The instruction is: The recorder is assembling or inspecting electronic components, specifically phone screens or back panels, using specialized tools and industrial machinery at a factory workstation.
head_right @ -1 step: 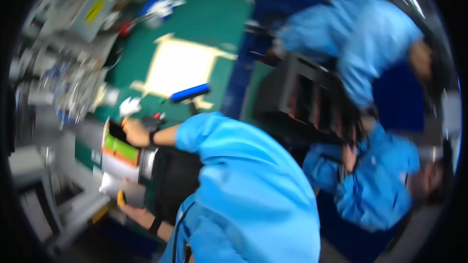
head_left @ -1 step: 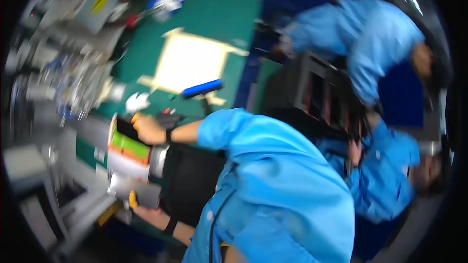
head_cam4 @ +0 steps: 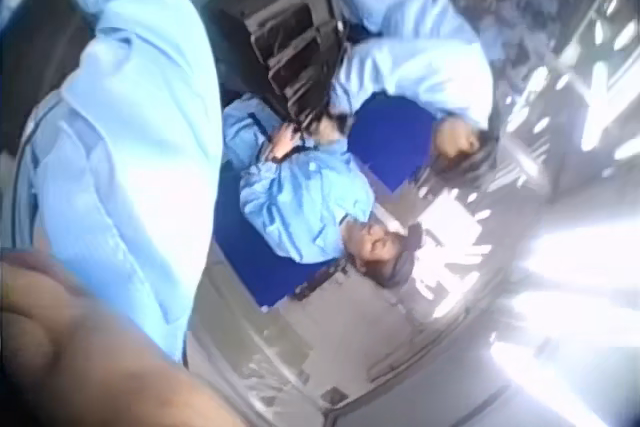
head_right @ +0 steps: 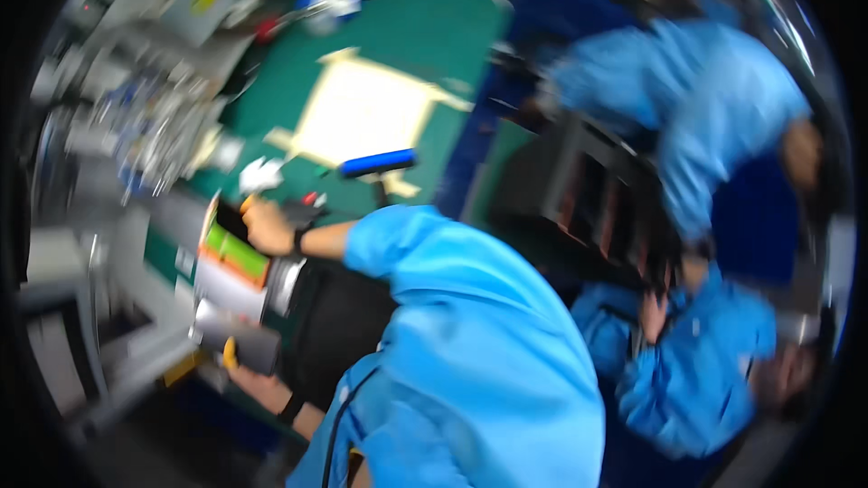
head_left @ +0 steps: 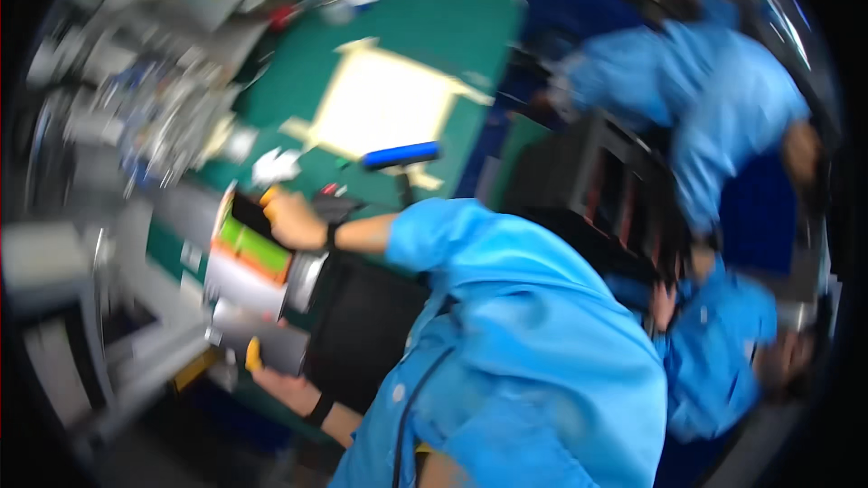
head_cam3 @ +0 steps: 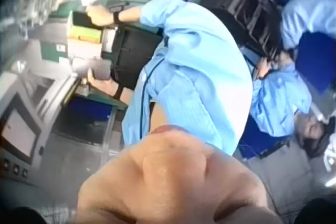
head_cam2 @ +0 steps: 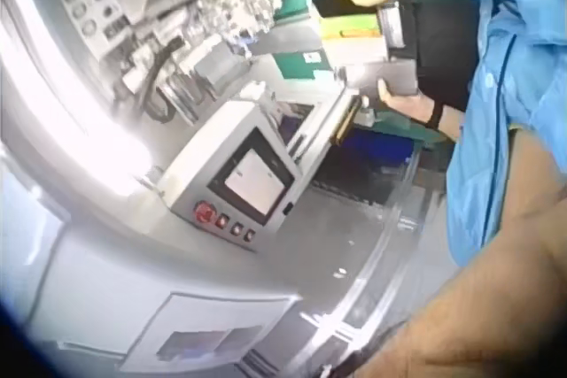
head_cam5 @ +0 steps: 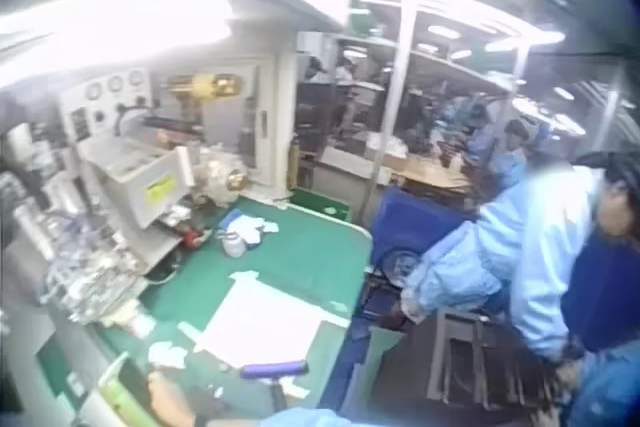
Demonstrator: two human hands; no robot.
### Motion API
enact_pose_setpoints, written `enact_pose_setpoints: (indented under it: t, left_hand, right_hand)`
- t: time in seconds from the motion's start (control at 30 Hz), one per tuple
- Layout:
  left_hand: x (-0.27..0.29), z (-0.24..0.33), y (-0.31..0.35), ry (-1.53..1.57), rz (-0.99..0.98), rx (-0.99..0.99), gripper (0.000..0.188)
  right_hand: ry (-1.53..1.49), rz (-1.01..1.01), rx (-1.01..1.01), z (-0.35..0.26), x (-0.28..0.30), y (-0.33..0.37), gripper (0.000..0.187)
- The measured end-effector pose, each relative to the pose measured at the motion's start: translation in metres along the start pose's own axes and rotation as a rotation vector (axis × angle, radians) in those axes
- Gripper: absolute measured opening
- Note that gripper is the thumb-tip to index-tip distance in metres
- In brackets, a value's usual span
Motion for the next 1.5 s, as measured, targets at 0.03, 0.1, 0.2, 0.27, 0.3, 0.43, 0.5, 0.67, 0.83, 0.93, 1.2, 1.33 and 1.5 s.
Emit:
enact_pose_setpoints:
  t: [0.03, 0.1, 0.2, 0.27, 0.3, 0.43, 0.5, 0.67, 0.83, 0.93, 1.2, 1.33, 1.5]
  left_hand:
    - [-0.006, -0.002, 0.018, 0.009, 0.051, -0.005, 0.045]
    - [0.003, -0.014, 0.017, 0.121, -0.097, 0.017, 0.043]
    - [0.024, -0.012, 0.015, 0.227, -0.130, -0.074, 0.042]
    - [0.023, -0.008, 0.025, 0.198, -0.139, -0.187, 0.040]
    - [0.027, -0.003, 0.030, 0.198, -0.138, -0.247, 0.040]
    - [0.028, -0.002, 0.030, 0.164, -0.187, -0.296, 0.041]
    - [0.030, -0.003, 0.026, 0.161, -0.169, -0.300, 0.042]
    - [0.026, -0.014, 0.026, 0.264, -0.182, -0.156, 0.045]
    - [0.019, -0.029, 0.023, 0.365, -0.208, -0.013, 0.050]
    - [0.015, -0.039, 0.021, 0.378, -0.214, 0.034, 0.055]
    - [0.011, -0.059, 0.030, 0.326, -0.191, 0.098, 0.050]
    - [0.037, -0.086, 0.032, 0.006, -0.052, 0.022, 0.037]
    - [0.064, -0.136, 0.012, -0.260, 0.030, -0.040, 0.040]
  right_hand:
    - [0.079, -0.042, -0.132, 0.010, -0.002, -0.002, 0.019]
    - [0.043, 0.071, -0.108, 0.014, 0.008, -0.009, 0.024]
    - [0.120, 0.031, -0.130, 0.020, -0.010, -0.006, 0.026]
    - [0.141, -0.043, -0.114, 0.017, -0.021, -0.001, 0.030]
    - [0.123, -0.088, -0.082, 0.006, -0.032, 0.006, 0.030]
    - [0.291, -0.191, -0.017, 0.008, -0.047, 0.021, 0.033]
    - [0.466, -0.141, 0.126, 0.000, -0.044, 0.021, 0.039]
    - [0.439, -0.293, 0.354, 0.010, -0.006, 0.003, 0.036]
    - [1.030, -0.461, -0.093, 0.093, 0.142, 0.004, 0.035]
    - [1.088, -0.407, -0.232, 0.134, 0.187, 0.022, 0.045]
    - [-0.037, 0.163, -0.959, 0.205, 0.167, 0.026, 0.023]
    - [-0.103, -0.346, -0.747, 0.064, 0.047, -0.025, 0.025]
    - [-0.061, -0.596, -0.581, 0.029, -0.097, -0.054, 0.034]
Point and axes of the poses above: each hand's wrist, its own y-axis away from the middle knuckle, its own x-axis out of the back of the hand, z = x × y, the point moved 10 cm from there along -y, towards the middle knuckle, and after that the axes turned 15 degrees about z, right-handed, at the moved point
